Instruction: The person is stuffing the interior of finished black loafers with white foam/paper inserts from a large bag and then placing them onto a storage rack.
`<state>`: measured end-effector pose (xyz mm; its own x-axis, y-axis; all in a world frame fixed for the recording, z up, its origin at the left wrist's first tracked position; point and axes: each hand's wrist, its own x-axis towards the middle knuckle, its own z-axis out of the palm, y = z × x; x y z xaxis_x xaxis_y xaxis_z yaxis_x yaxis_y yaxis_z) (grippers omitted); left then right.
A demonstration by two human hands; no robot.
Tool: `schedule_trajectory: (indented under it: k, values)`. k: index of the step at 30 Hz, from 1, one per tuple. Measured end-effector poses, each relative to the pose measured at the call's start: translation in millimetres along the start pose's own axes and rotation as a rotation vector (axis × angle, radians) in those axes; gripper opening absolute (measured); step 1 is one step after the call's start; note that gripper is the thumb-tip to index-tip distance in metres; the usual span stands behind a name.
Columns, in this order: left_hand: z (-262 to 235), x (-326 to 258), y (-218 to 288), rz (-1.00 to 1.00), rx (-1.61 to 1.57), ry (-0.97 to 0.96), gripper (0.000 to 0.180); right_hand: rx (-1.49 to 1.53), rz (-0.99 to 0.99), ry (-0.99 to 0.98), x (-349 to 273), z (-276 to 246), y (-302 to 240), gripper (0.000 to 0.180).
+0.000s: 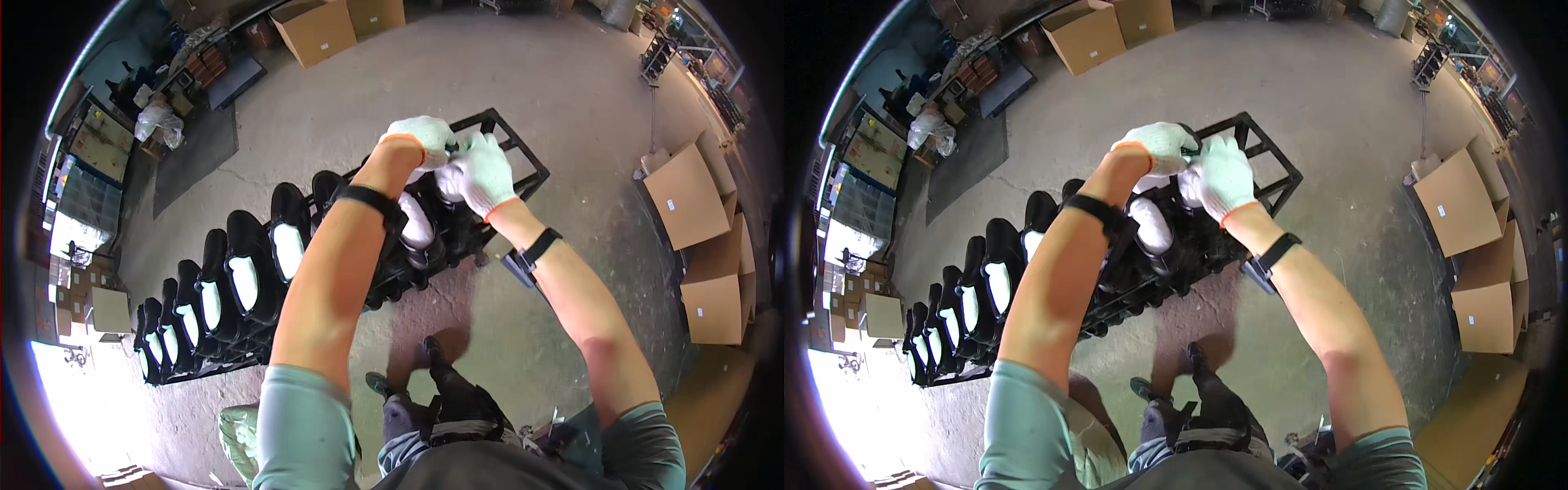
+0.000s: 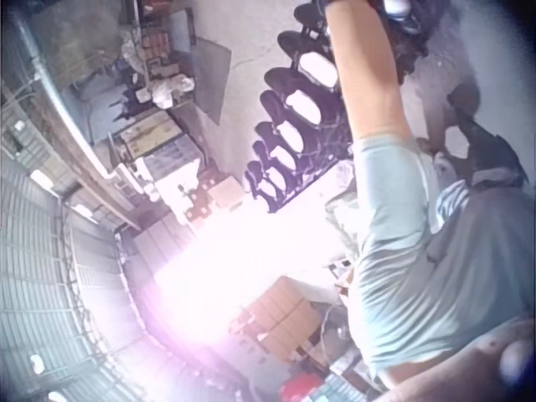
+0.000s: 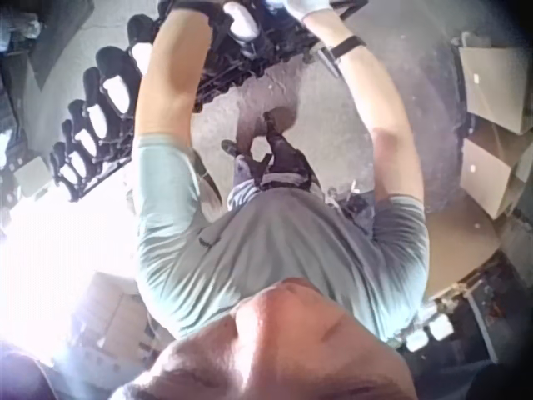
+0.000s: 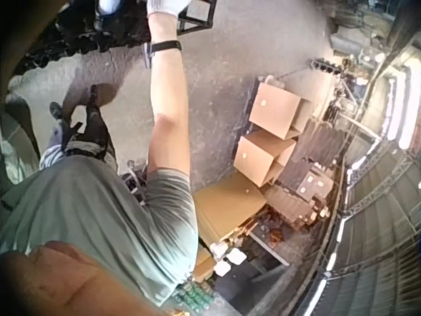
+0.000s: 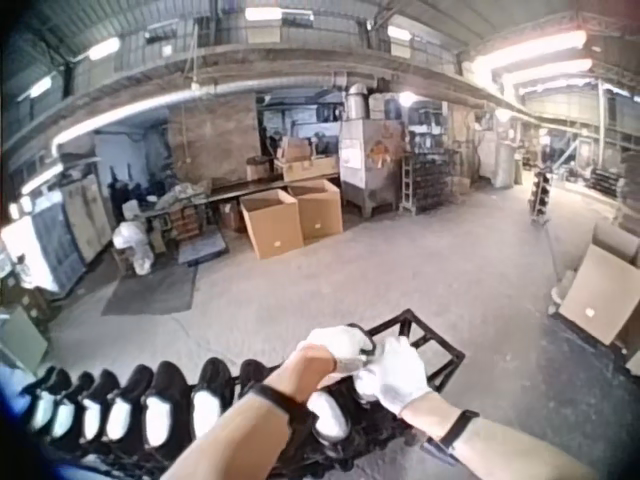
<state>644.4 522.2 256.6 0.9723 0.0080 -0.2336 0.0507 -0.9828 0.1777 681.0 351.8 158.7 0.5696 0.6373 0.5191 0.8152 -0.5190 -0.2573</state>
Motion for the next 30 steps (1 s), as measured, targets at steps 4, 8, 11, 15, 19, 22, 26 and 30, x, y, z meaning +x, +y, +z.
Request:
schedule_trajectory:
  k: [4,8,11,15,19,22,26,30]
  values:
    - [-49,-45,14,0.064,-0.205,0.614,0.050,0.064,0.008,-0.074,13,-7,11,0.021]
    - [-46,-133,91,0.009,-1.006,0.669,0.038,0.269,-0.087,0.028,-5,-38,35,0.018]
    - [35,-171,136,0.056,-1.159,0.748,0.036,0.846,0.134,-0.055,-64,-119,12,0.051]
    - [161,-136,177,-0.219,-1.424,0.580,0.035,1.170,0.304,-0.484,-193,-111,16,0.093]
    - [250,-64,195,-0.201,-1.422,0.425,0.039,1.083,0.737,-0.448,-242,-85,60,0.081]
    - [289,-14,193,-0.076,-1.605,0.352,0.043,0.991,0.649,-0.291,-245,-54,101,0.081]
    - [328,53,182,0.033,-1.453,0.402,0.045,1.009,0.775,-0.229,-252,-19,149,0.078]
    - [312,116,167,-0.188,-1.166,0.370,0.048,0.608,0.838,-0.012,-249,2,182,0.068]
